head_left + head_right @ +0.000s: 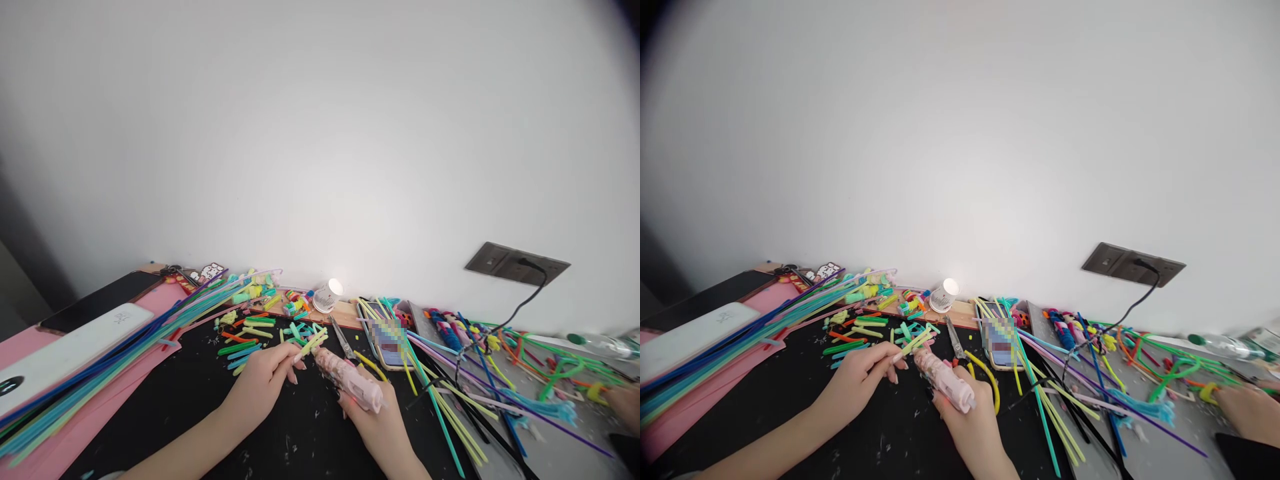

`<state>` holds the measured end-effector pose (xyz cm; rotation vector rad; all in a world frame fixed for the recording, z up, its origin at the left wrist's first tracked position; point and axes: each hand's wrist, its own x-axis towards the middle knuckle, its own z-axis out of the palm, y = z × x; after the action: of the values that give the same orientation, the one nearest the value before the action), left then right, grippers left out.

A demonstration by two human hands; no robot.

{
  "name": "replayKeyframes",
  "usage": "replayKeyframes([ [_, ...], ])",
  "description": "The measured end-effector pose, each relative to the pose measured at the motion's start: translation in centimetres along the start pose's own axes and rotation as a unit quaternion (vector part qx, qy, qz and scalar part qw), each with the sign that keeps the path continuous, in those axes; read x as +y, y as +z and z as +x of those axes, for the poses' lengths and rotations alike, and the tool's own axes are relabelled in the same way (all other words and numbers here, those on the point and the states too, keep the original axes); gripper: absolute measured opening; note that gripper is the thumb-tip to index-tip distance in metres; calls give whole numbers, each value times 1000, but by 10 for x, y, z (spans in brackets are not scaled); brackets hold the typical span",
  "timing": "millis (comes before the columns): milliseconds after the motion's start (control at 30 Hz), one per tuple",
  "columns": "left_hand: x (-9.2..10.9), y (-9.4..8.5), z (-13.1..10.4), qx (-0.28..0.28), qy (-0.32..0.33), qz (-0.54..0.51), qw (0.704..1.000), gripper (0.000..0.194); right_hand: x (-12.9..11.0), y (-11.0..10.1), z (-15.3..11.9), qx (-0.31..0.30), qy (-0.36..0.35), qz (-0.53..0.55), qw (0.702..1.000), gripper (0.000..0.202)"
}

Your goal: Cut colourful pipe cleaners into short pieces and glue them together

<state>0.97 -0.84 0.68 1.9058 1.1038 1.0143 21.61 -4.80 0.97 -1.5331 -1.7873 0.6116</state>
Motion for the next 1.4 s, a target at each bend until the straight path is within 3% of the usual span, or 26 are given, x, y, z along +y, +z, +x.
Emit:
replayKeyframes([
  [600, 0, 0, 0, -14, 9, 10, 1000, 30, -6, 0, 0, 21, -13, 30, 999, 5],
  [967, -1, 0, 0, -11, 5, 5, 1000, 28, -4, -2, 0, 31, -31, 12, 999, 24],
  [1400, 0, -1, 1, -11, 2, 8, 1000, 28, 3, 0, 1, 41, -11, 7, 999, 25],
])
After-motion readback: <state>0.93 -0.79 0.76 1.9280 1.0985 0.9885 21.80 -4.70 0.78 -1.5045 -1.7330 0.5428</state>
